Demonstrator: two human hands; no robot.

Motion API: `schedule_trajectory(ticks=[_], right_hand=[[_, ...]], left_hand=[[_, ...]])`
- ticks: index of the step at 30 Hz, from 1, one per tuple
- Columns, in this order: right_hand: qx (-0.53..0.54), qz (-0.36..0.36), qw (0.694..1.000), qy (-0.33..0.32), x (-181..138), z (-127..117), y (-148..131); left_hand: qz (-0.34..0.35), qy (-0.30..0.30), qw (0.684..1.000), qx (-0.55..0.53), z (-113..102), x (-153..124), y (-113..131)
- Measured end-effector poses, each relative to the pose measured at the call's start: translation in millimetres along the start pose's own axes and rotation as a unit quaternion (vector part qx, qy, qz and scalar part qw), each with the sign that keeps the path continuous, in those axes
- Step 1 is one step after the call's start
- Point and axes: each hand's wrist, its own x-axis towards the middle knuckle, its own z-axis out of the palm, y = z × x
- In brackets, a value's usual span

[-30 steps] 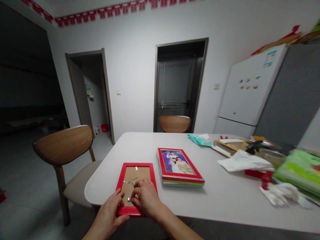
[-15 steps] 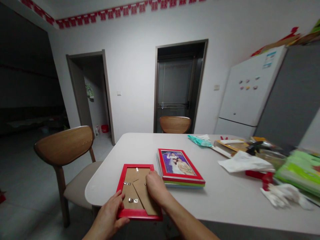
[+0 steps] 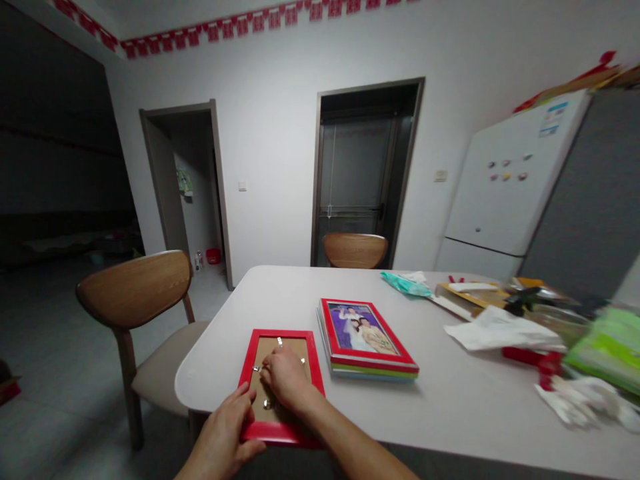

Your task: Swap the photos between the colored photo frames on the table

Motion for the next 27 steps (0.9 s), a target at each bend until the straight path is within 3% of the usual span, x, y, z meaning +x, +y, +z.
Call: schedule_trajectory(ticks=[5,12,19,27], right_hand=[[-0.024,0.032,0.999,0.013,15.9,14.2,-8.7],[-0.031,0.057,0.998,0.026,18.1,11.3,1.4],[-0.074,0.156,0.984,0.045,20.5,12.8,18.5],[-0.065,0.161,0.984,0.032,24.1,11.7,17.2]], left_hand=[[0.004,0.003,1.000,0.003,0.5,-1.6,1.3],[-0.013,0.000,1.000,-0.005,0.1,-2.0,3.3],[-0.014,-0.009,1.000,-0.001,-2.4,-3.1,4.7],[-0.003,-0.002,1.000,-0.004,-1.5,-3.0,4.3]])
